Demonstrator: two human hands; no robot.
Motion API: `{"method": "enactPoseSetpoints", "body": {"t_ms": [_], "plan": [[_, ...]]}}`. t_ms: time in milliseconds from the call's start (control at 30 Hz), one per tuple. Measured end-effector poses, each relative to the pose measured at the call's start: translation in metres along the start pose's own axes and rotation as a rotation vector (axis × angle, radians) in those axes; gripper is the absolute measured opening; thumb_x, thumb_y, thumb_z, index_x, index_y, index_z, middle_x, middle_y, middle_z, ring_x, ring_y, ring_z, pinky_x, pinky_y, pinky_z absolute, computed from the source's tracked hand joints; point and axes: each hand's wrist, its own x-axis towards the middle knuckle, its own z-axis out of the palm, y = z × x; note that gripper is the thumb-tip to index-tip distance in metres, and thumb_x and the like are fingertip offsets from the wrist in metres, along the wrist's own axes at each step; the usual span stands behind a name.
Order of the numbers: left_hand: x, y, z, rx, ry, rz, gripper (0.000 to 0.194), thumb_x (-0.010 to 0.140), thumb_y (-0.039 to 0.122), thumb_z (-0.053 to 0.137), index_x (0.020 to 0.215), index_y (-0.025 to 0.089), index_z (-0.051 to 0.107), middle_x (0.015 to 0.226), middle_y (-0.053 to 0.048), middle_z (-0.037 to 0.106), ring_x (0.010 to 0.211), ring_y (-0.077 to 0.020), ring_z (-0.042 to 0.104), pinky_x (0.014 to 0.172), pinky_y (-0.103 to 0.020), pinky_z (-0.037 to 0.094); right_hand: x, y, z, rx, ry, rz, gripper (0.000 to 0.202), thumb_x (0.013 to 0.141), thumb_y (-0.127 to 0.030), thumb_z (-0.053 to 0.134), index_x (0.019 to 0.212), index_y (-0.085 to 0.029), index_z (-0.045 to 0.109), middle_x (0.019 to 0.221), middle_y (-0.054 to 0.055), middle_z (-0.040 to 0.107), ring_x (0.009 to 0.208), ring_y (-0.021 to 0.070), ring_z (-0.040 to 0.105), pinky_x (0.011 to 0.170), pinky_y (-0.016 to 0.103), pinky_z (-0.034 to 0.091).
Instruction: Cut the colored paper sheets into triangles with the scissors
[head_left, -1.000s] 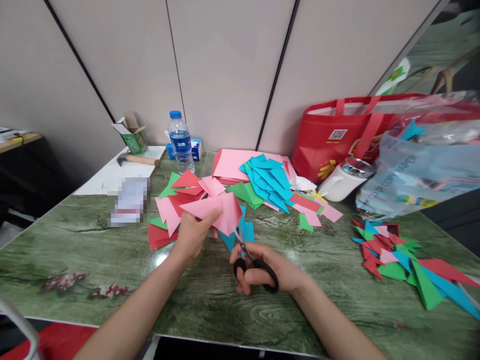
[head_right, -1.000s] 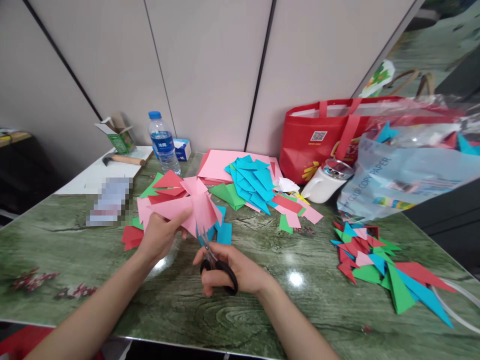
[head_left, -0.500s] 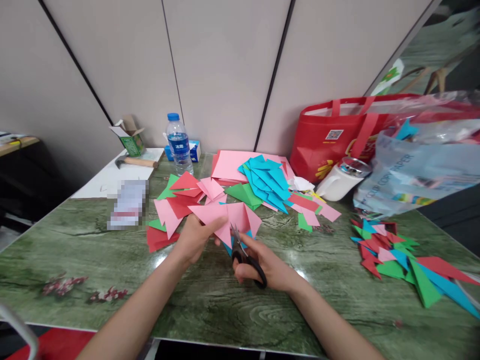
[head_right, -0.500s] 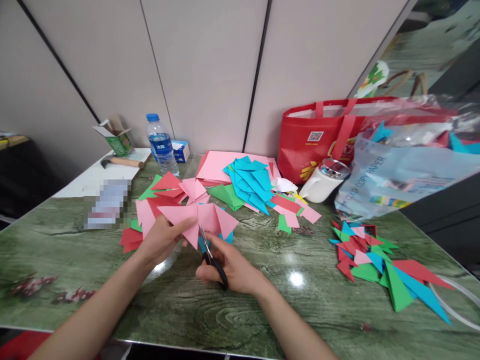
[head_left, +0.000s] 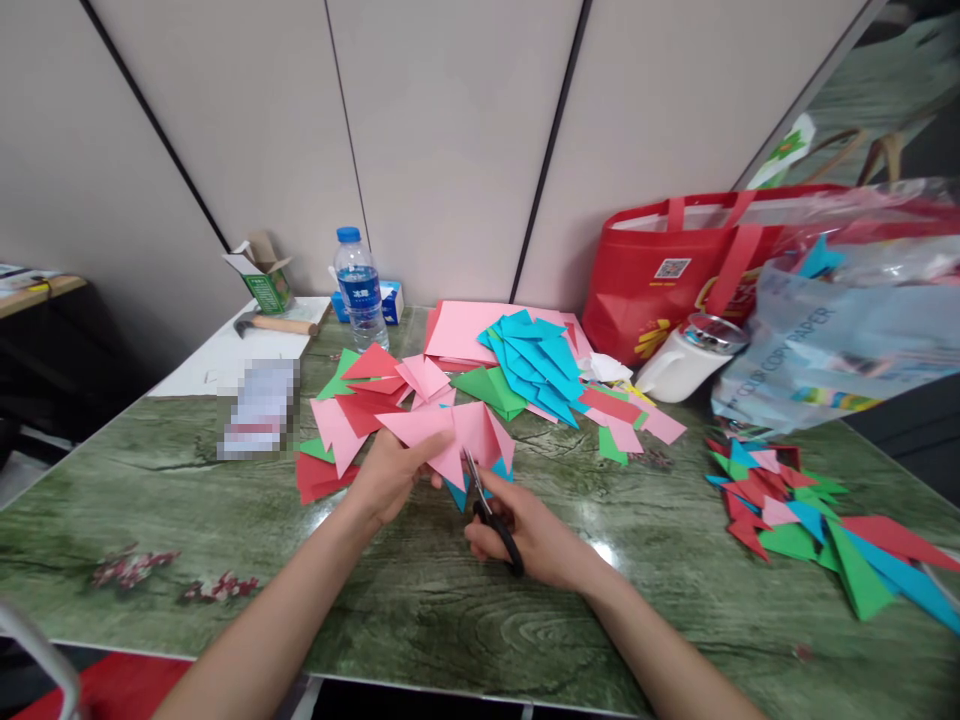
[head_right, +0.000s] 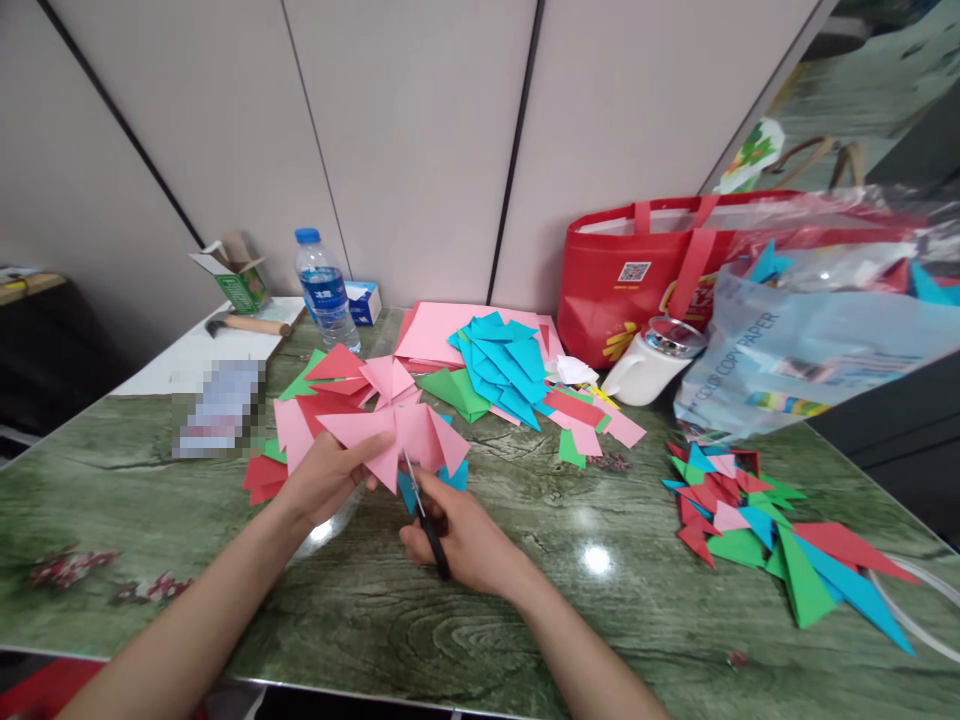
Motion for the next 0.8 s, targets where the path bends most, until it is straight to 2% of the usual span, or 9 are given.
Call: {"method": "enactPoseSetpoints", "body": {"t_ms": [267, 433, 533, 633, 800], "plan": [[0.002, -0.002, -0.002, -0.014, 0.014, -0.02, 0.018, 0.068, 0.024, 0.072, 0.068, 0.011, 0.059, 0.057, 0.0, 0.059, 0.045, -0.0077, 0.052, 0.036, -0.017, 0.042, -0.004, 0.006, -0.001, -0.047, -0.031, 0.063, 0.069, 0.075, -0.008, 0.051, 0.139, -0.023, 0.028, 0.057, -0.007, 0.05, 0.049, 0.0101, 0.047, 0.05, 0.022, 0.04], [0.0, -0.004, 0.002, 0.013, 0.0, 0.003, 0.018, 0.069, 0.025, 0.071, 0.068, 0.01, 0.06, 0.059, -0.001, 0.06, 0.047, -0.0088, 0.053, 0.037, -0.017, 0.042, -0.003, 0.011, 0.001, -0.02, 0.001, 0.095, 0.069, 0.078, -0.013, 0.052, 0.14, -0.024, 0.023, 0.057, -0.006, 0.049, 0.049, 0.011, 0.049, 0.048, 0.022, 0.04], [-0.001, -0.006, 0.006, 0.044, 0.008, 0.048, 0.018, 0.069, 0.025, 0.07, 0.069, 0.011, 0.059, 0.058, 0.0, 0.059, 0.047, -0.0097, 0.053, 0.037, -0.019, 0.043, -0.001, 0.007, 0.002, -0.029, 0.038, 0.091, 0.057, 0.08, -0.018, 0.055, 0.132, -0.023, 0.033, 0.057, -0.006, 0.049, 0.048, 0.0113, 0.049, 0.047, 0.022, 0.039], [-0.004, -0.01, 0.009, 0.09, -0.002, 0.08, 0.018, 0.071, 0.026, 0.068, 0.072, 0.012, 0.058, 0.059, 0.0, 0.06, 0.044, -0.0099, 0.052, 0.038, -0.02, 0.043, 0.001, 0.001, 0.004, 0.0, 0.062, 0.064, 0.032, 0.081, -0.022, 0.056, 0.111, -0.021, 0.047, 0.06, -0.005, 0.048, 0.05, 0.0108, 0.047, 0.048, 0.021, 0.038], [-0.007, -0.018, 0.01, 0.124, -0.003, 0.071, 0.018, 0.076, 0.029, 0.064, 0.072, 0.013, 0.057, 0.058, 0.0, 0.061, 0.041, -0.0098, 0.052, 0.038, -0.021, 0.042, 0.002, -0.001, 0.005, 0.045, 0.081, -0.008, 0.015, 0.081, -0.026, 0.058, 0.092, -0.018, 0.052, 0.07, -0.002, 0.049, 0.058, 0.0107, 0.047, 0.055, 0.022, 0.04]]}}
